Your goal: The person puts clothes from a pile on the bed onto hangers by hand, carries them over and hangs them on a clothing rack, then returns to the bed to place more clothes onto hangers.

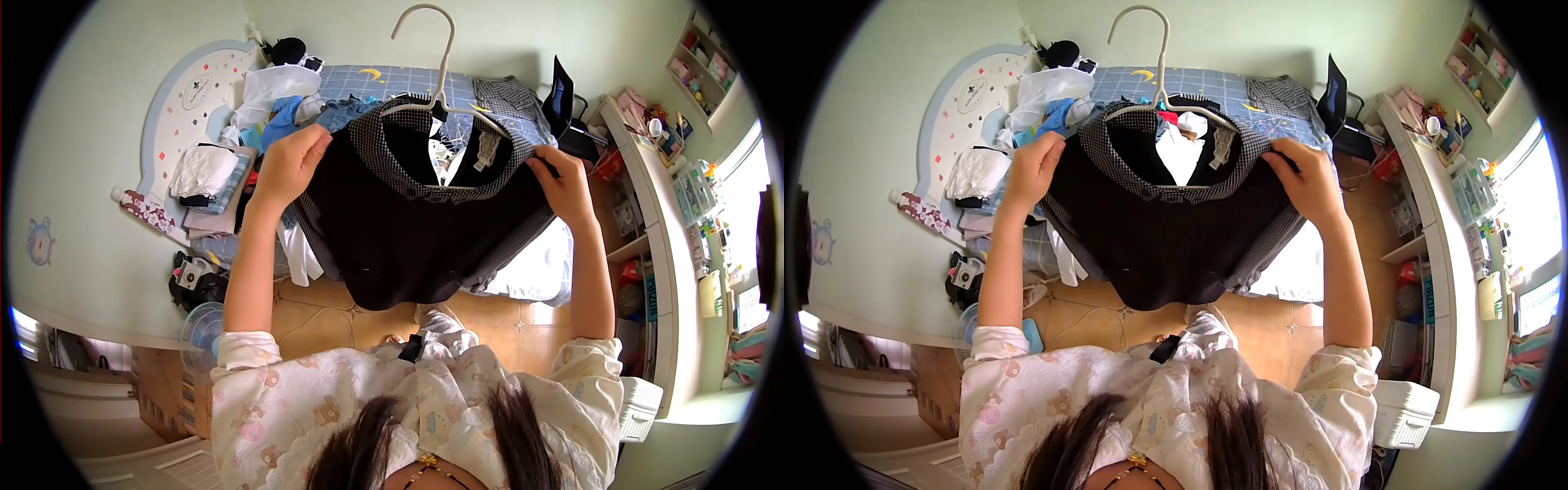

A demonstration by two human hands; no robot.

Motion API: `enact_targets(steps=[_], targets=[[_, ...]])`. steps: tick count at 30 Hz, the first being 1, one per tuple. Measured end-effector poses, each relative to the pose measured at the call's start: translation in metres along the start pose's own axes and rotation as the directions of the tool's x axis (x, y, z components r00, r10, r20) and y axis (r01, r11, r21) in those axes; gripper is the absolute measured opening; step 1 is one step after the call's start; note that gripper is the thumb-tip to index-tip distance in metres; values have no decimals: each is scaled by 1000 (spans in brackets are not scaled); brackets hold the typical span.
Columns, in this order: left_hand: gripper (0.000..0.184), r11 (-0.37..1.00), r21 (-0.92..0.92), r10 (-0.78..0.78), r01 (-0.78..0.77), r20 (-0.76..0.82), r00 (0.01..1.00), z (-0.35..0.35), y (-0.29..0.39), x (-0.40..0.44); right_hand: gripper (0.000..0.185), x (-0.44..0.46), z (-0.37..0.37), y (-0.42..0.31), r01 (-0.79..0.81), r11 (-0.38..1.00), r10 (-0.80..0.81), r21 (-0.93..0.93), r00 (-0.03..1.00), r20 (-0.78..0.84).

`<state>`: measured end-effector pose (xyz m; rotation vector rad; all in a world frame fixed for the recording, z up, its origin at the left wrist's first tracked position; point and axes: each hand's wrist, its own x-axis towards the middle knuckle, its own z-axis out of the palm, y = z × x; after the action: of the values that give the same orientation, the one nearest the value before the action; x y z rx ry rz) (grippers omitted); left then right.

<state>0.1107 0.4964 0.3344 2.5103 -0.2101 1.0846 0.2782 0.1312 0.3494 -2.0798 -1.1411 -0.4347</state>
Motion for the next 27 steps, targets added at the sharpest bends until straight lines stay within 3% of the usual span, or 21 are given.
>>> enact_targets(steps=[1,4,6,7,10,12,14,16,19,21,23,24,27], targets=[[21,999,-17,28,-28,-6,1000,-5,0,3,14,-1,-2,-3,32,999,-32,-5,999,26],[28,934,-335,-151,123,-57,987,-24,-1,16,14,-6,-4,-15,153,988,-153,4,984,93],[32,902,-421,-196,94,-205,959,-43,9,30,14,-10,3,-18,259,965,-262,38,958,116],[31,892,-439,-210,107,-194,958,-52,8,34,14,-13,8,-16,221,973,-227,62,967,117],[29,890,-402,-262,213,-70,963,-48,21,29,15,-18,14,-10,71,994,-76,77,995,57],[24,896,-381,-208,227,91,974,-33,15,17,16,-18,10,-4,14,996,-13,93,1000,-19],[26,948,-297,-80,114,125,989,-14,16,9,17,-17,11,13,-2,987,12,162,998,-66],[30,994,-98,48,-42,62,997,1,15,8,17,-16,12,22,-128,961,138,245,990,-24],[26,998,-60,34,-29,90,995,11,22,13,16,-20,14,26,-188,914,193,360,981,21],[22,993,-55,110,-108,36,993,22,17,11,16,-25,11,22,-194,920,193,342,981,36],[19,991,-130,12,-3,66,998,34,11,0,16,-34,10,23,-199,933,194,300,980,45],[18,985,-168,-32,46,85,996,38,13,-2,16,-39,7,21,-139,969,138,204,990,19],[15,976,-219,40,-16,104,994,53,26,-10,17,-64,-10,5,-12,996,14,-85,1000,24]])
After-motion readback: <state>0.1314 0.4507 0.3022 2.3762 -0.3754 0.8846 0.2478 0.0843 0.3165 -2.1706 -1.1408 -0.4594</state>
